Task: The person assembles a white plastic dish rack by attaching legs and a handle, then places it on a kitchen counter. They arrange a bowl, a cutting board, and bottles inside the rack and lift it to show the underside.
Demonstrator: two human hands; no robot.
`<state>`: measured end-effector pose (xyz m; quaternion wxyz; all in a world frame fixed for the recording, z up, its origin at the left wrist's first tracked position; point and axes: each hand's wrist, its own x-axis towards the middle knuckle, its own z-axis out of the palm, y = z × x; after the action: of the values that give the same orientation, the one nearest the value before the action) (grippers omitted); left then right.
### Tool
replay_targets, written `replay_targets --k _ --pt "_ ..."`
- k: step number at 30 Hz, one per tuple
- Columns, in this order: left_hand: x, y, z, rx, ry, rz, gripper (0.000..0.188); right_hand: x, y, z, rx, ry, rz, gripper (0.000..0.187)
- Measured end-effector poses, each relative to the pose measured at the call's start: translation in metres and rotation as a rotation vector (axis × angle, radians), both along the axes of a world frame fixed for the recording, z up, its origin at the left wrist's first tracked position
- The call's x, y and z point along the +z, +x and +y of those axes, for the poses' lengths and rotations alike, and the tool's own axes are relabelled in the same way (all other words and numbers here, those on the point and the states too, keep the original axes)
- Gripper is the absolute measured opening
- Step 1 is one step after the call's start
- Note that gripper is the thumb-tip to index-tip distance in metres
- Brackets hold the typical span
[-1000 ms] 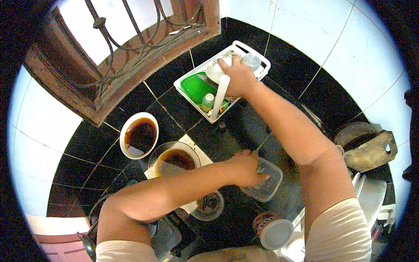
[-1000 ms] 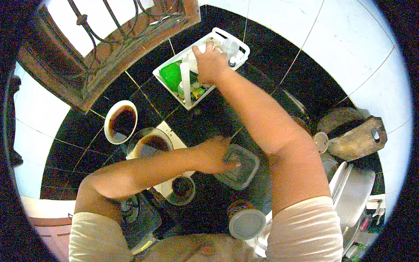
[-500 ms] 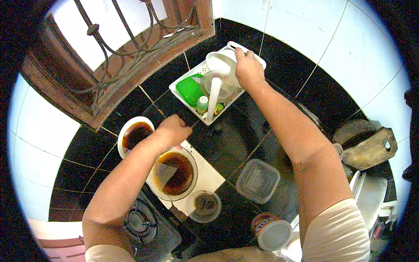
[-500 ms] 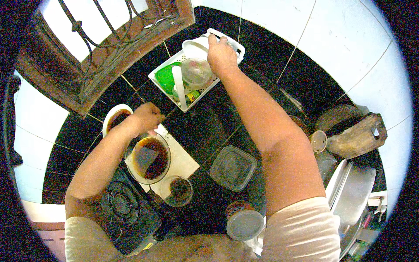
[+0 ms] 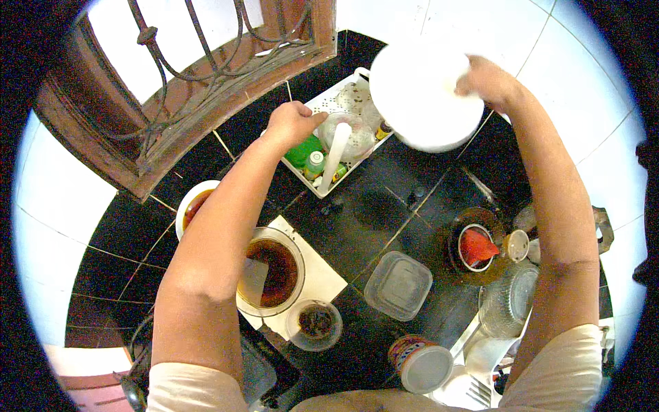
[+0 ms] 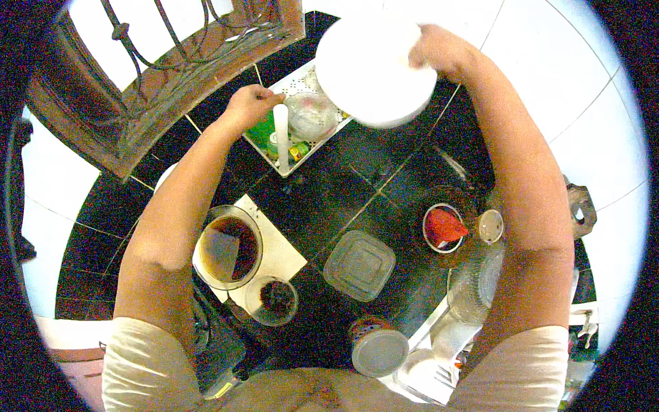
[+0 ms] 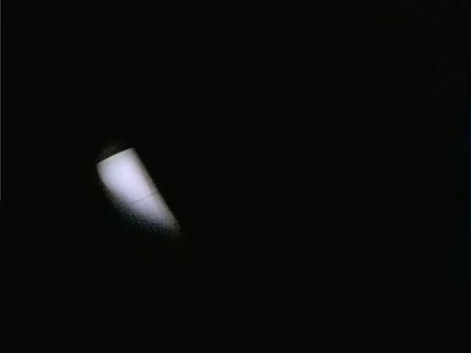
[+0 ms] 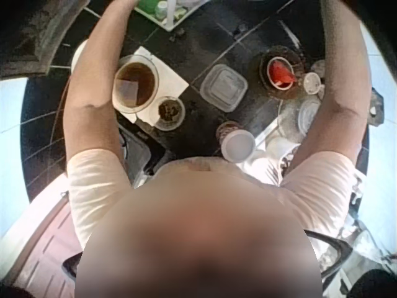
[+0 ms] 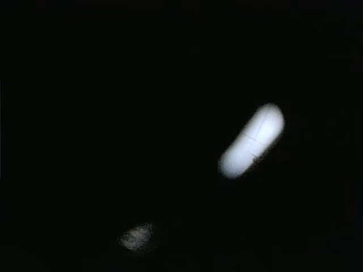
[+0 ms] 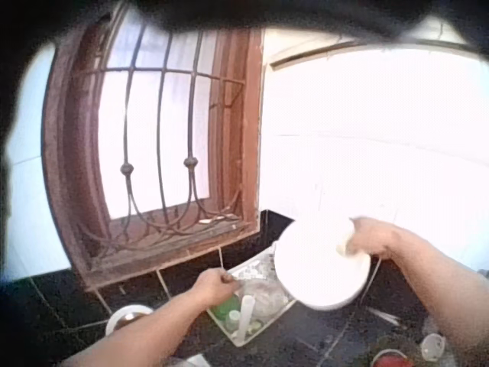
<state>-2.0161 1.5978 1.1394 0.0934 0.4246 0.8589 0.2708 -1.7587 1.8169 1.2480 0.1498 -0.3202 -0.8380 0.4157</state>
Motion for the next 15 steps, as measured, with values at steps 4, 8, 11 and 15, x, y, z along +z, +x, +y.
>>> replay_targets --k 4,8,11,15 --pt "-0.014 0.004 0.029 -0.065 -0.108 -0.029 0.075 -0.039 0.029 -0.025 0.329 -0.406 -0.183 0.06" --pt "-0.032 0.002 0.041 -0.089 -0.334 0.008 0.056 -0.087 0.037 -0.051 0.269 -0.581 -0.376 0.058" --pt "-0.052 -0.004 0.044 -0.094 -0.383 -0.06 0.051 -0.117 0.042 -0.059 0.257 -0.555 -0.458 0.059" --pt "-0.08 -0.007 0.059 0.029 -0.244 -0.217 0.044 -0.148 0.048 -0.06 0.161 -0.729 -0.386 0.061"
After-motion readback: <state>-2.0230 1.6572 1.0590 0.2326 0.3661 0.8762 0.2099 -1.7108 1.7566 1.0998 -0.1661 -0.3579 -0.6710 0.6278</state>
